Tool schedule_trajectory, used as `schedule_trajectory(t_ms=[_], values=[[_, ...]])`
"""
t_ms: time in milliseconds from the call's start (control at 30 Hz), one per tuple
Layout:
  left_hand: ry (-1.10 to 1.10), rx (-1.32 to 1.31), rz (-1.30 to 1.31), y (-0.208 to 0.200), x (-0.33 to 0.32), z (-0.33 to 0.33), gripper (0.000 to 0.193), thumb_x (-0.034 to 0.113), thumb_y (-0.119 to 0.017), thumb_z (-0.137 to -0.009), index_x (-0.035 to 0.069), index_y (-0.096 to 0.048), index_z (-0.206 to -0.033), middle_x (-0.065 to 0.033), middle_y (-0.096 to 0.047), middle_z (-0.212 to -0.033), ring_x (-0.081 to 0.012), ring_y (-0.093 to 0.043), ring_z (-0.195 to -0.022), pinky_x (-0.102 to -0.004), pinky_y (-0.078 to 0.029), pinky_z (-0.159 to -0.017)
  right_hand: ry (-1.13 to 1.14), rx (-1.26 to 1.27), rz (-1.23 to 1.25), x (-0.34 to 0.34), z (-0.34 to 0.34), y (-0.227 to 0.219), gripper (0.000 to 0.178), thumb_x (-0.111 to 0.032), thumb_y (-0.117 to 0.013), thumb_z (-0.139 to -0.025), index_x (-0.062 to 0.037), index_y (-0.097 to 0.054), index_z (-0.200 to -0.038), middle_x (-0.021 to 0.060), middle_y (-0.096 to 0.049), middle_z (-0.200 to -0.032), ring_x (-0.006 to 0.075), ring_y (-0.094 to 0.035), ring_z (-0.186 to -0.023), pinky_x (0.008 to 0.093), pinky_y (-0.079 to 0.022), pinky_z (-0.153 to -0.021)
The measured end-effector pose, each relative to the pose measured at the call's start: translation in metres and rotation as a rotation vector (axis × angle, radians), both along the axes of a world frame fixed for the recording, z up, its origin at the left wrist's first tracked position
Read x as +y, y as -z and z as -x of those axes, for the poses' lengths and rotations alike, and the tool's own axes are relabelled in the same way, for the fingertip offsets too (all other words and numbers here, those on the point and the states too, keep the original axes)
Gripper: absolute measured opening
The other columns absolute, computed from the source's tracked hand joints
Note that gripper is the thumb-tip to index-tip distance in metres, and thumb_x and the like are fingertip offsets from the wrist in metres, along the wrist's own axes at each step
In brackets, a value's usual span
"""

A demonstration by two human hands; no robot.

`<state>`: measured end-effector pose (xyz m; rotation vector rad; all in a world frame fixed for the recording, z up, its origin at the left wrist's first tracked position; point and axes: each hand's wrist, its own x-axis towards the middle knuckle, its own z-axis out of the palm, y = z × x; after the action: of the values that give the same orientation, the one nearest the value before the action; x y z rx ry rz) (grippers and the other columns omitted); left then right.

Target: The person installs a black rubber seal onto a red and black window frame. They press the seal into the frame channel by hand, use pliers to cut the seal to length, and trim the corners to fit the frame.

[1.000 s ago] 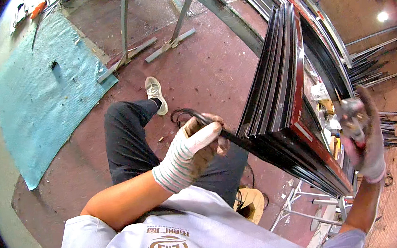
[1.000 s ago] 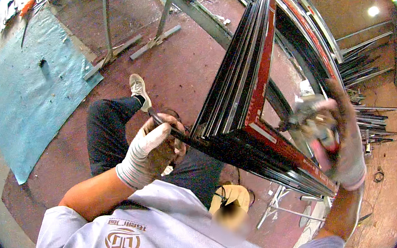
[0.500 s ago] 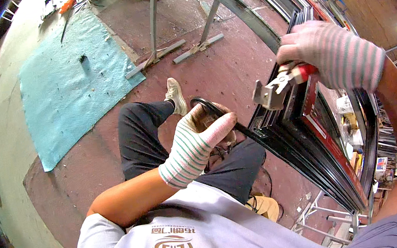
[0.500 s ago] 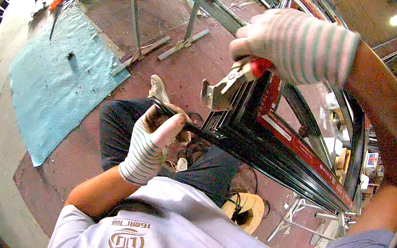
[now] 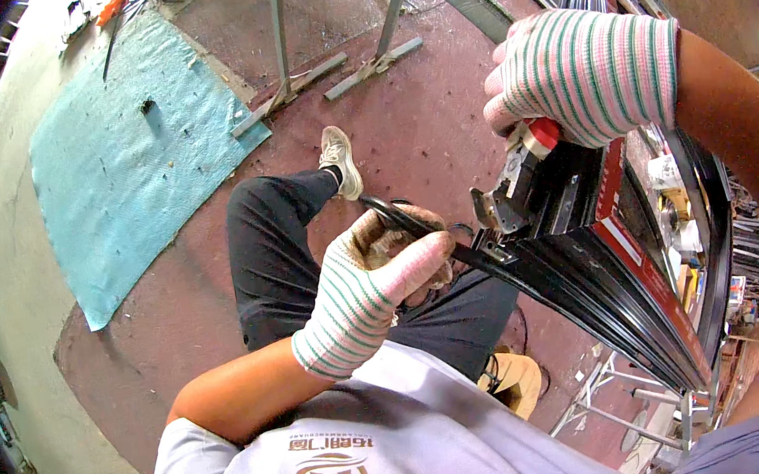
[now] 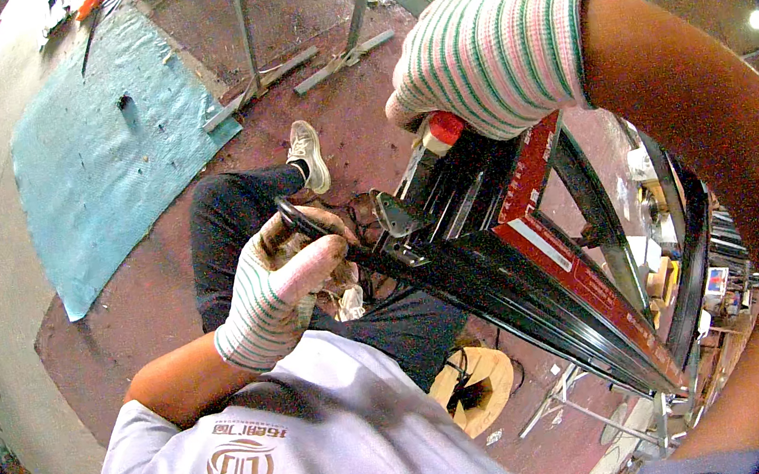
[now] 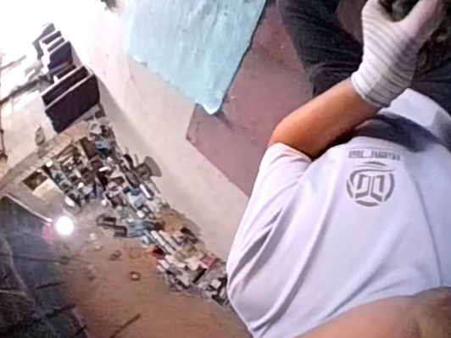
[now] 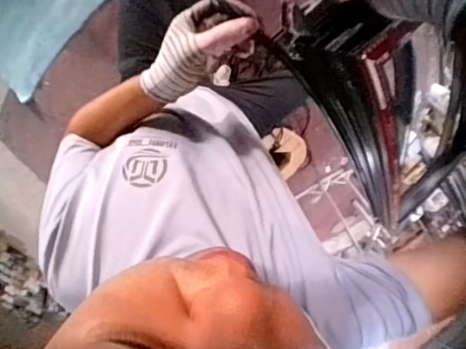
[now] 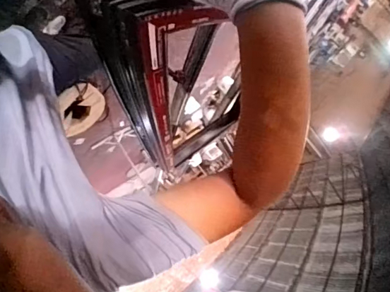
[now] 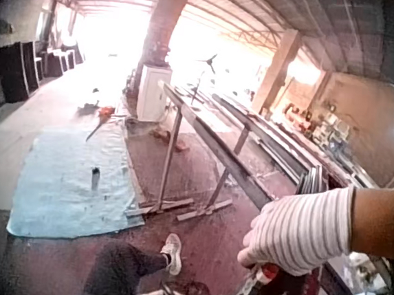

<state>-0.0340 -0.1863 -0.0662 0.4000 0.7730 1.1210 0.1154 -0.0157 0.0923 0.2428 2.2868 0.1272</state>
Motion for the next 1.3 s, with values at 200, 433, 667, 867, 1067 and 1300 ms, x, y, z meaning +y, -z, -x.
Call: schedule_trajectory(t_ms=[200,433,667,867,1067,1300], values=[[0.073,-0.060,-0.016,0.005,-0.005,0.009,0.025,0.008,-0.073,-0.083,0.002,-0.061,-0.105,-0.0043,-0.066,-0.094,-0.0114,-0.063,-0.084,-0.0254,-0.053,-0.077,-0.036,0.015,0.069,-0.006,0.013,-0.004,0.034,-0.009,-0.072,-0.061,-0.0148,-0.065,-0.094,-0.0001,-0.063,-0.089,0.0224,-0.060,-0.096,0.0367,-0.046,-0.085],[0.055,-0.002,-0.053,0.003,-0.011,0.010,0.027,0.006,-0.074,-0.081,0.001,-0.061,-0.104,-0.0056,-0.067,-0.095,-0.0127,-0.064,-0.087,-0.0271,-0.053,-0.081,-0.061,0.008,0.097,-0.007,0.013,0.000,0.029,-0.009,-0.073,-0.061,-0.0147,-0.067,-0.090,0.0004,-0.063,-0.089,0.0223,-0.060,-0.096,0.0367,-0.046,-0.087],[0.076,-0.025,-0.021,-0.002,-0.004,0.007,0.026,0.004,-0.074,-0.081,0.001,-0.061,-0.103,-0.0058,-0.067,-0.096,-0.0122,-0.064,-0.088,-0.0269,-0.053,-0.082,-0.062,0.023,0.136,-0.004,0.012,0.000,0.029,-0.009,-0.074,-0.061,-0.0144,-0.068,-0.089,0.0010,-0.063,-0.089,0.0226,-0.060,-0.096,0.0367,-0.047,-0.087],[0.049,0.043,-0.061,-0.006,-0.002,0.005,0.024,0.003,-0.073,-0.081,0.001,-0.062,-0.102,-0.0038,-0.066,-0.096,-0.0106,-0.062,-0.089,-0.0254,-0.052,-0.083,-0.094,0.065,0.116,-0.013,0.018,0.001,0.030,-0.009,-0.074,-0.060,-0.0140,-0.068,-0.090,0.0014,-0.063,-0.089,0.0231,-0.060,-0.097,0.0359,-0.046,-0.088],[0.029,0.054,-0.069,-0.005,-0.003,0.004,0.023,0.003,-0.073,-0.082,0.002,-0.062,-0.102,-0.0041,-0.066,-0.097,-0.0107,-0.062,-0.090,-0.0257,-0.052,-0.083,-0.077,0.055,0.225,0.002,0.013,0.010,0.031,-0.009,-0.074,-0.060,-0.0135,-0.068,-0.090,0.0013,-0.062,-0.088,0.0226,-0.060,-0.094,0.0360,-0.046,-0.088],[0.017,-0.018,-0.022,-0.005,-0.002,0.005,0.024,0.004,-0.074,-0.081,0.001,-0.061,-0.101,-0.0056,-0.067,-0.097,-0.0113,-0.063,-0.090,-0.0259,-0.052,-0.083,-0.091,0.058,0.234,0.000,0.019,0.013,0.033,-0.010,-0.074,-0.059,-0.0148,-0.068,-0.091,0.0002,-0.063,-0.088,0.0223,-0.059,-0.096,0.0371,-0.045,-0.089]])
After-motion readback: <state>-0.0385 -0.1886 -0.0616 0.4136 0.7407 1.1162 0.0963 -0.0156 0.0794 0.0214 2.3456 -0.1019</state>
